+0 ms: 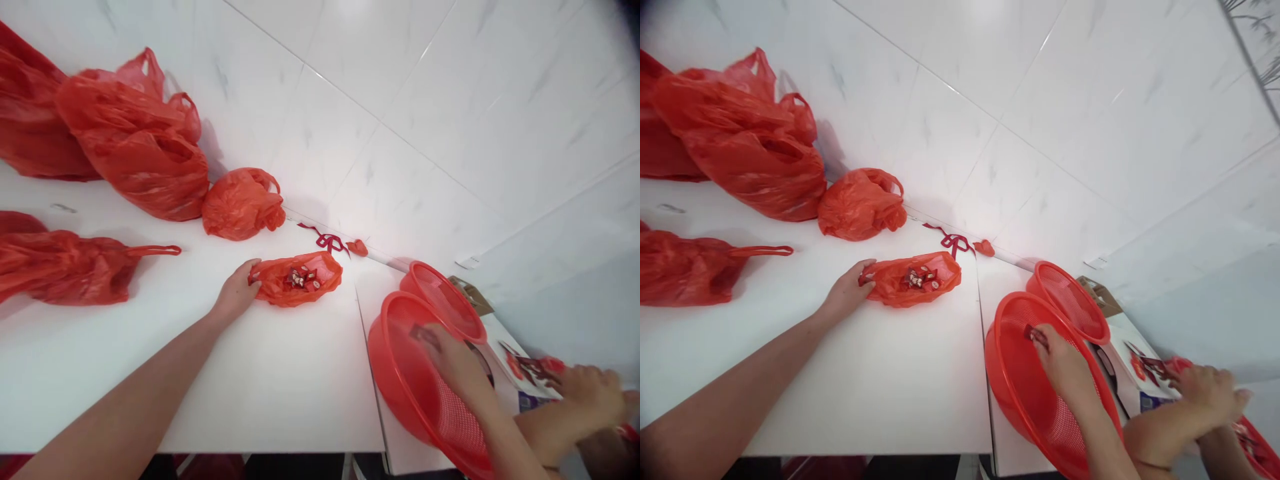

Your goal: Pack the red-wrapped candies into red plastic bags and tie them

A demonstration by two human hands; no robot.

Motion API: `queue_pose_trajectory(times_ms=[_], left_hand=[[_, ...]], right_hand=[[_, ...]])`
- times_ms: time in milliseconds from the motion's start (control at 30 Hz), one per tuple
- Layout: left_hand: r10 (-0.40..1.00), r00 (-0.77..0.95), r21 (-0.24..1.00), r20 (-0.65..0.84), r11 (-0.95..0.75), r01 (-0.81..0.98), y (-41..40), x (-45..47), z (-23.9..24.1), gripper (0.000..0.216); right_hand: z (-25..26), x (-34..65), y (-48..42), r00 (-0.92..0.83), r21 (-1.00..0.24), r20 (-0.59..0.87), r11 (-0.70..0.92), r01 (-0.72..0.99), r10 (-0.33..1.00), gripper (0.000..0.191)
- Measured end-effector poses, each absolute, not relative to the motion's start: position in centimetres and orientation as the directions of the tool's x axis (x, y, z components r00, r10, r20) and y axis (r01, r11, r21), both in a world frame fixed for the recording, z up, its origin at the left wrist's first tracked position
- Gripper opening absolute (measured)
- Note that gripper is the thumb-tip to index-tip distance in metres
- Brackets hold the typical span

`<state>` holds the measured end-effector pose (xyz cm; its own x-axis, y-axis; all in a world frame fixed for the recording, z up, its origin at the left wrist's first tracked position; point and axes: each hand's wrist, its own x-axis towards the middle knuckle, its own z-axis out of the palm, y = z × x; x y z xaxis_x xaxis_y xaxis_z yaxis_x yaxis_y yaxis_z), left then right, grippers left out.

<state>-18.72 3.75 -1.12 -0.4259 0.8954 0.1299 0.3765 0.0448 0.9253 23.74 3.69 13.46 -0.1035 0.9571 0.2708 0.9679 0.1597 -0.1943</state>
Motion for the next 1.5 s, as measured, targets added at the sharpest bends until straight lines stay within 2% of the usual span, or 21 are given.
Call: queue_pose_trajectory(times_ms=[67, 167, 300, 433, 600, 667, 733, 800, 900, 967, 1033, 1167, 1333, 1500], left_hand=[[0.898, -0.424, 0.93, 0.119, 0.05, 0.365, 3.7, -18.7, -1.1, 0.054], [0.896, -0.427, 0.931, 0.118, 0.05, 0.363, 3.6, -18.7, -1.1, 0.053], [0.897, -0.423, 0.935, 0.125, 0.036, 0.353, 3.6, -18.8, -1.4, 0.053], [0.889, -0.432, 0.934, 0.152, 0.014, 0.357, 3.9, -18.8, -1.8, 0.054], [0.887, -0.439, 0.951, 0.143, 0.0, 0.309, 4.0, -18.8, -1.9, 0.056], [0.886, -0.439, 0.959, 0.147, -0.02, 0.282, 4.0, -18.8, -2.0, 0.056], [0.887, -0.438, 0.962, 0.145, -0.023, 0.27, 4.1, -18.8, -2.0, 0.056], [0.889, -0.437, 0.962, 0.138, -0.014, 0.274, 4.2, -18.8, -2.1, 0.056], [0.887, -0.443, 0.955, 0.129, 0.009, 0.296, 4.2, -18.9, -2.0, 0.054], [0.891, -0.437, 0.949, 0.122, 0.024, 0.314, 4.1, -19.0, -1.8, 0.054], [0.897, -0.427, 0.945, 0.117, 0.032, 0.325, 4.1, -19.0, -1.6, 0.054], [0.899, -0.427, 0.947, 0.098, 0.047, 0.318, 4.0, -19.0, -1.3, 0.056], [0.889, -0.451, 0.933, 0.077, 0.096, 0.348, 4.1, -19.1, -0.9, 0.061], [0.867, -0.49, 0.928, 0.09, 0.106, 0.357, 3.9, -19.2, -1.0, 0.066]], right_hand=[[14.7, 20.9, 2.3, -0.134, -0.223, 0.343, 0.219, 0.95, 0.93, 0.025], [14.9, 15.7, 0.1, -0.22, -0.397, 0.464, 0.424, 0.814, 0.858, 0.029], [12.2, 9.0, 0.7, -0.416, -0.49, 0.457, 0.613, 0.62, 0.786, 0.026], [9.1, 4.3, 5.2, -0.483, -0.561, 0.441, 0.652, 0.509, 0.756, 0.029], [6.3, 1.4, 10.2, -0.395, -0.555, 0.484, 0.623, 0.552, 0.781, 0.042], [5.2, 1.6, 11.1, -0.276, -0.547, 0.546, 0.586, 0.598, 0.791, 0.047], [4.0, 2.4, 11.7, -0.089, -0.595, 0.594, 0.511, 0.62, 0.8, 0.05], [2.5, 3.5, 12.4, 0.123, -0.75, 0.512, 0.374, 0.545, 0.85, 0.055], [0.3, 4.9, 13.8, 0.277, -0.947, 0.206, 0.12, 0.299, 0.939, 0.058], [-0.9, 5.3, 14.8, 0.274, -0.982, 0.086, 0.035, 0.184, 0.958, 0.055], [-1.5, 5.3, 15.7, 0.25, -0.994, 0.052, 0.026, 0.107, 0.967, 0.053], [-1.2, 4.9, 16.4, 0.141, -0.999, 0.022, 0.027, -0.031, 0.99, 0.05], [-0.4, 5.3, 16.0, 0.03, -0.989, 0.005, 0.009, -0.149, 1.0, 0.031], [-0.4, 6.0, 15.5, 0.098, -0.964, -0.012, 0.015, -0.266, 0.995, 0.025]])
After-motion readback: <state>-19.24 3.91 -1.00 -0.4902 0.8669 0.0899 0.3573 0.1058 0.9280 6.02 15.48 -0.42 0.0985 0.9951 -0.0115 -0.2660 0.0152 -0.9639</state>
